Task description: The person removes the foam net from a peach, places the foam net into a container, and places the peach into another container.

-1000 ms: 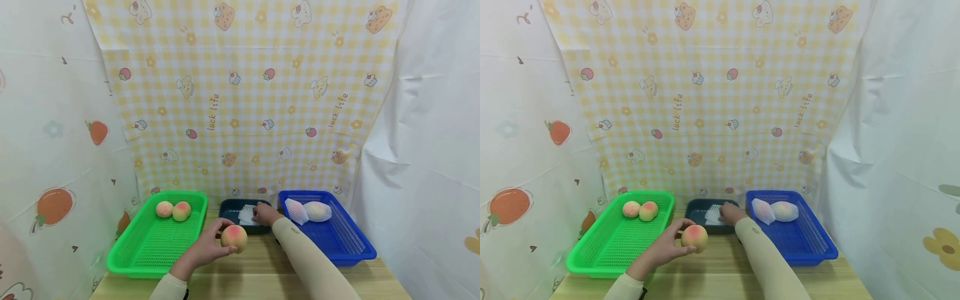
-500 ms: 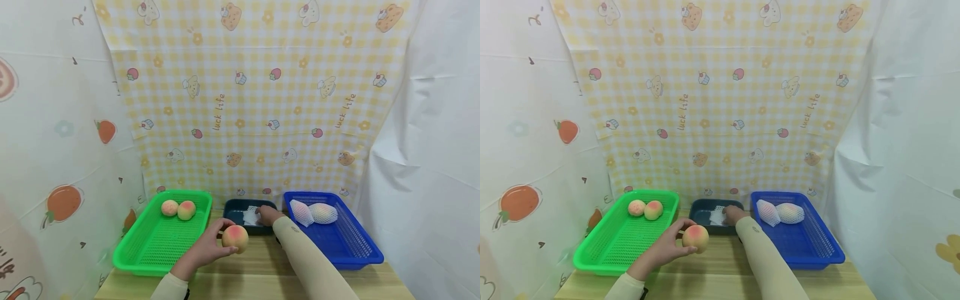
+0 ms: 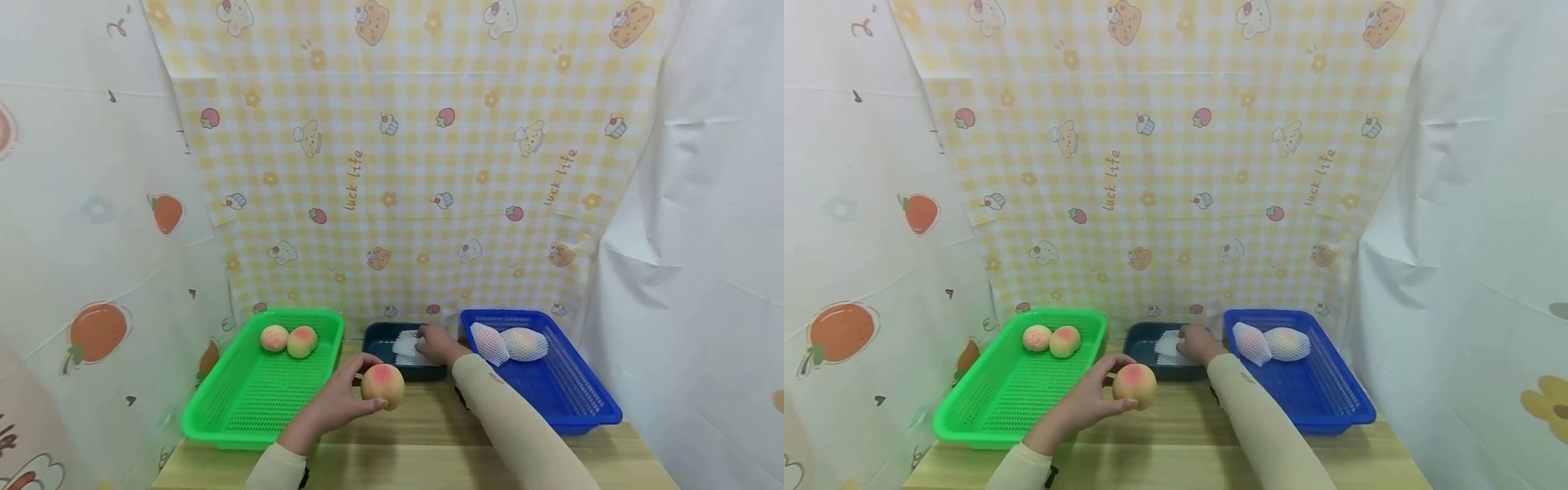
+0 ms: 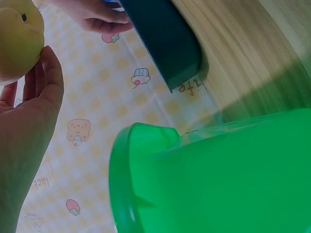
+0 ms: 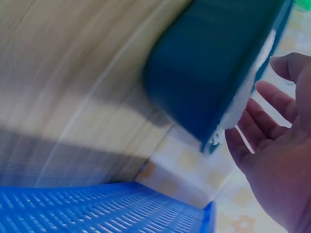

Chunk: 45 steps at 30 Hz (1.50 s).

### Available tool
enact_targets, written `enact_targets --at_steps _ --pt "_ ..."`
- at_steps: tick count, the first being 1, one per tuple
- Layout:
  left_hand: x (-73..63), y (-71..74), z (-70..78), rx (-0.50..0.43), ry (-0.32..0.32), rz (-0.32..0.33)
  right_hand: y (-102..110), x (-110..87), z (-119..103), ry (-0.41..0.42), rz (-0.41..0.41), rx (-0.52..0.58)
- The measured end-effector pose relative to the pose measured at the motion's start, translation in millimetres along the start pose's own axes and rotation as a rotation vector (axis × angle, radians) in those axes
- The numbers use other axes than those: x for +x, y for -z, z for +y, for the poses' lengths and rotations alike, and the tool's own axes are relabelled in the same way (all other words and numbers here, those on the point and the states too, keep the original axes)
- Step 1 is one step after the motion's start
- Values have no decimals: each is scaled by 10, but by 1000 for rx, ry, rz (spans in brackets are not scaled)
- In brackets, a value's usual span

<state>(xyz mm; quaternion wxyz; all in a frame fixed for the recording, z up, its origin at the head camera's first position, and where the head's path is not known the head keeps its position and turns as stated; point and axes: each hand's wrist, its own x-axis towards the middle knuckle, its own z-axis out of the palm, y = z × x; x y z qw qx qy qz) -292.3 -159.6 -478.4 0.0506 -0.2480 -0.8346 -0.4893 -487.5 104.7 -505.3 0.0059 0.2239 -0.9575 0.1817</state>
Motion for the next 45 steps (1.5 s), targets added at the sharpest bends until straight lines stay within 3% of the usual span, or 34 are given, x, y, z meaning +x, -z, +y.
enact_targets --at_steps 9,17,23,33,38,45 --pt "1 34 36 -22 -16 2 254 -260 -170 100 142 142" --pt "-18 -17 31 -6 -22 -14 374 -1054 -415 144 202 381" --pt "-20 -55 29 17 -25 -22 388 -1458 -480 189 214 406" --pt "-2 -12 58 28 -19 -39 380 -1623 -435 154 207 408" --pt "-21 171 83 50 -28 -51 352 -1659 -393 145 160 477" --pt "-88 503 65 74 21 -77 324 -1703 -350 126 119 549"
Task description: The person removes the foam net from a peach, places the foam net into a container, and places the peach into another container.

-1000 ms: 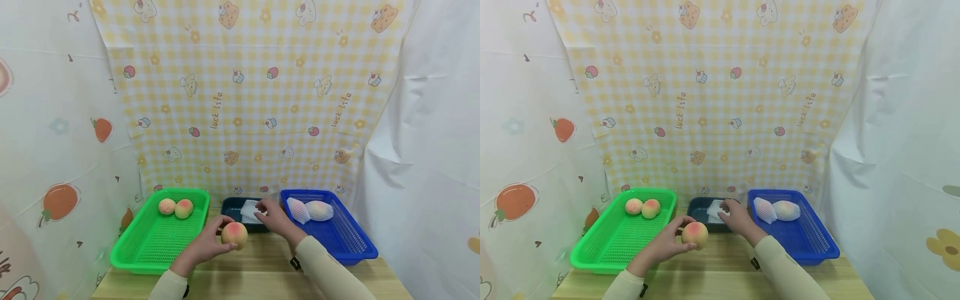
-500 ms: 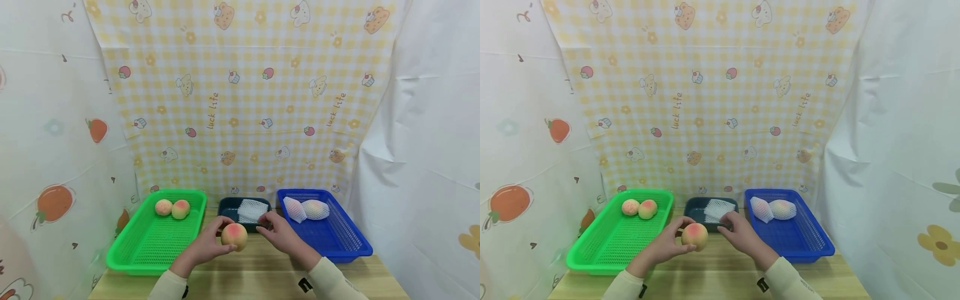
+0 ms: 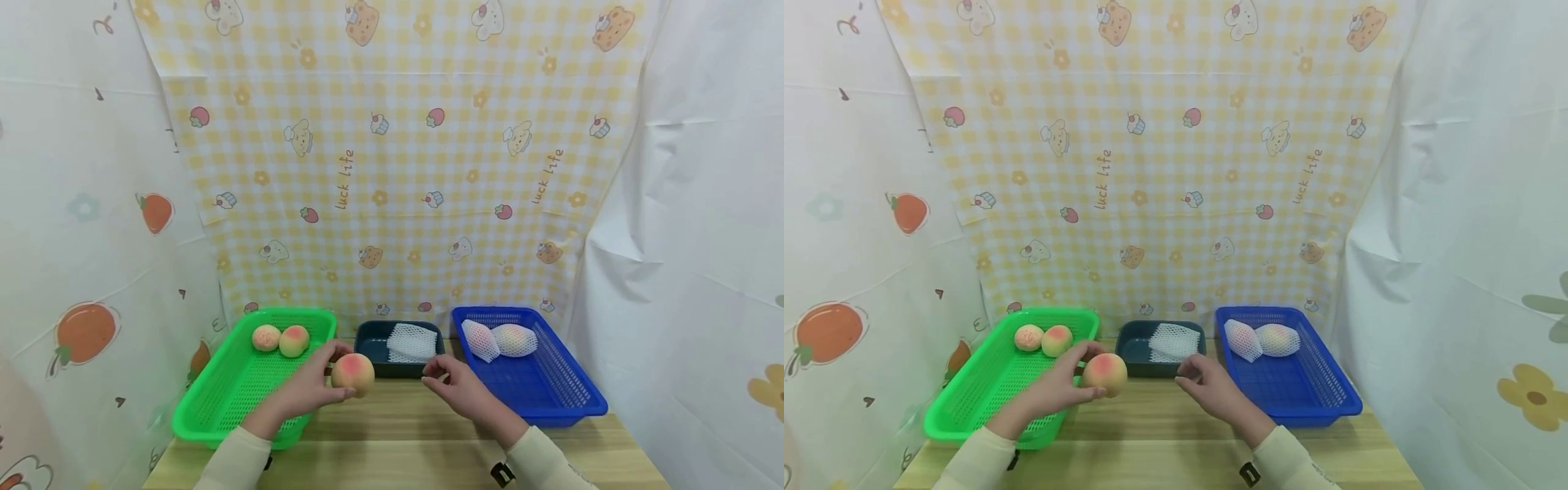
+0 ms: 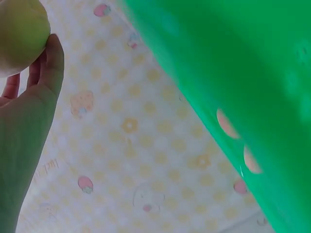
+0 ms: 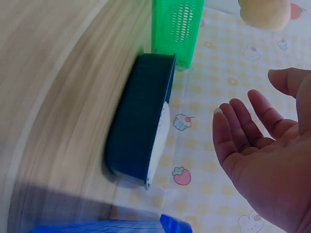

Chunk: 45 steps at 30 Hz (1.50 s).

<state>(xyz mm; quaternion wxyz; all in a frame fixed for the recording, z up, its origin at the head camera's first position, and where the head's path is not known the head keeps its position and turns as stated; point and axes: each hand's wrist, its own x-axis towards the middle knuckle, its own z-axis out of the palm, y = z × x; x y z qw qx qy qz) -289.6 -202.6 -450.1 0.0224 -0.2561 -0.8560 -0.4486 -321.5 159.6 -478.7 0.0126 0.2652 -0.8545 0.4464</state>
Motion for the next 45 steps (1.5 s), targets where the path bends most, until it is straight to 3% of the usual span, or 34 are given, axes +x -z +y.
enact_targets --at_steps 6,14,31,38,45 --pt "-49 295 -70 94 24 -13 -14 -19 30 -17 -18 9" --pt "-107 597 -203 142 42 -25 -40 -59 77 -28 -69 9" --pt "-193 1141 -521 163 85 101 -41 -108 72 -41 -92 17" --pt "-181 1323 -751 202 188 126 -37 -125 88 -57 -109 42" --pt "-178 1436 -850 265 289 173 -41 -176 79 -53 -113 47"
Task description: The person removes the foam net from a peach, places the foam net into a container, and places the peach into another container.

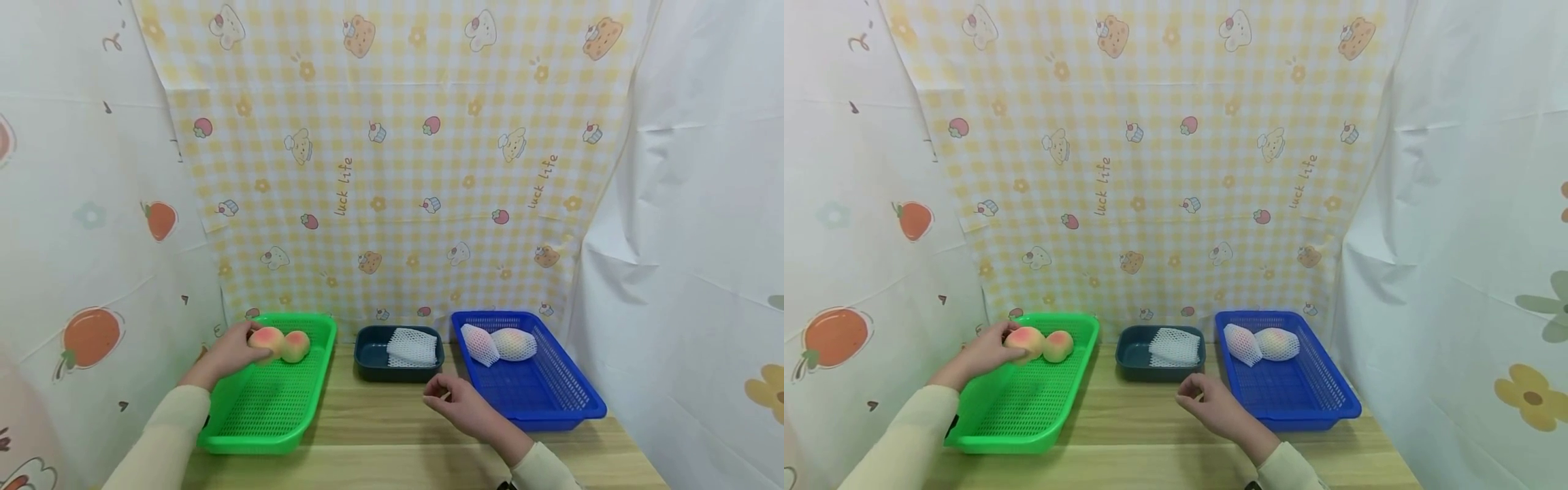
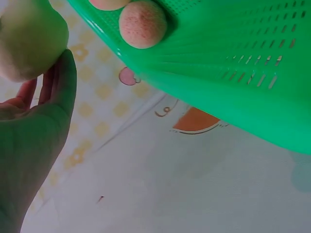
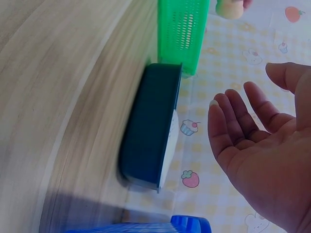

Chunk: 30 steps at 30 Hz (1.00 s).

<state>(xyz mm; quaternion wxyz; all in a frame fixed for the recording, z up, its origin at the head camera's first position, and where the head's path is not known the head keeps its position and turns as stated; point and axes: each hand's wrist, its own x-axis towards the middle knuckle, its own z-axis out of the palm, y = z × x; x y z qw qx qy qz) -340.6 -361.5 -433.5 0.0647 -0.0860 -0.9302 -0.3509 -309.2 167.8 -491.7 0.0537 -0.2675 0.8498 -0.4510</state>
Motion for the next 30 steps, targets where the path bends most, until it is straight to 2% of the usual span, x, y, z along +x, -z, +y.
enact_targets --at_steps 4,8,12,19,22,30 --pt "67 15 -71 17 54 38 0 -20 -2 -5 -3 14" --pt "72 33 -67 49 122 72 2 -24 5 -6 -9 21" --pt "80 56 -91 81 156 84 -2 -25 15 -2 -16 19" --pt "196 44 -196 90 203 127 -14 -25 48 -6 -19 15" --pt "249 21 -258 114 232 114 -17 -24 59 -7 -20 14" --pt "322 -73 -406 115 240 68 -43 -26 68 1 -33 14"
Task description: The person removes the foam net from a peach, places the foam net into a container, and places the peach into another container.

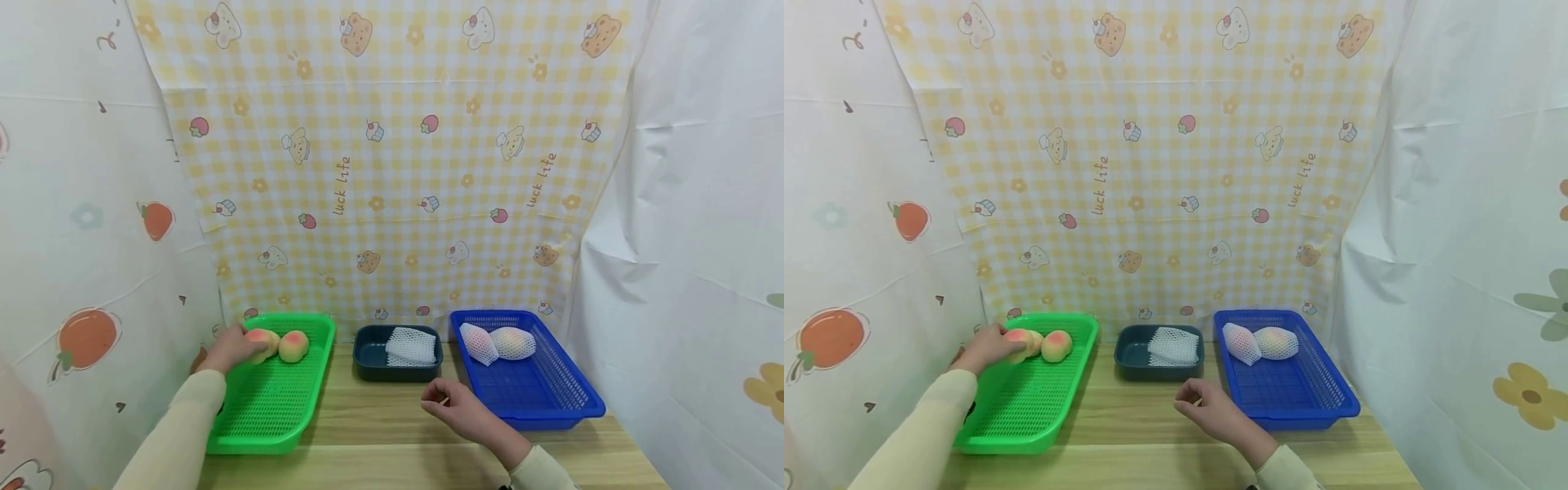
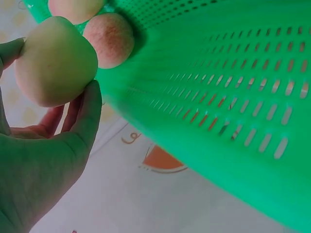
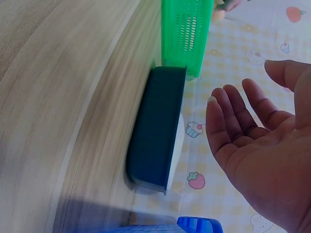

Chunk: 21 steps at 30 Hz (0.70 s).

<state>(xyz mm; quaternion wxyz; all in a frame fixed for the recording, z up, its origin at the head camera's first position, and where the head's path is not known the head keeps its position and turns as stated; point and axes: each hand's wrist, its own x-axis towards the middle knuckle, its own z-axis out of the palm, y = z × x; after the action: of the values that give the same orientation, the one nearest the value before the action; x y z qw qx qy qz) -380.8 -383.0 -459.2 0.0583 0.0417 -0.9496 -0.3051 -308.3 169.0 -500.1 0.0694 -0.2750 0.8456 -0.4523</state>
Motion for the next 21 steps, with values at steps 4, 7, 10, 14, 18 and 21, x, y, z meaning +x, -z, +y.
enact_targets --at_steps 4,7,10,14,18,21 --pt "14 -65 -32 -36 16 -2 -7 -1 -2 -3 -1 0" --pt "0 -104 -21 -38 15 -6 -7 -8 -6 -7 3 5" --pt "-6 -159 -25 15 7 -16 -9 -18 -9 -14 0 18" --pt "-17 -217 -23 59 5 -28 -12 -28 -10 -22 -14 32" --pt "-3 -283 -48 24 32 -36 -11 -27 -5 -16 -12 22" --pt "40 -343 -127 17 54 -42 -10 -27 -1 -12 -10 17"
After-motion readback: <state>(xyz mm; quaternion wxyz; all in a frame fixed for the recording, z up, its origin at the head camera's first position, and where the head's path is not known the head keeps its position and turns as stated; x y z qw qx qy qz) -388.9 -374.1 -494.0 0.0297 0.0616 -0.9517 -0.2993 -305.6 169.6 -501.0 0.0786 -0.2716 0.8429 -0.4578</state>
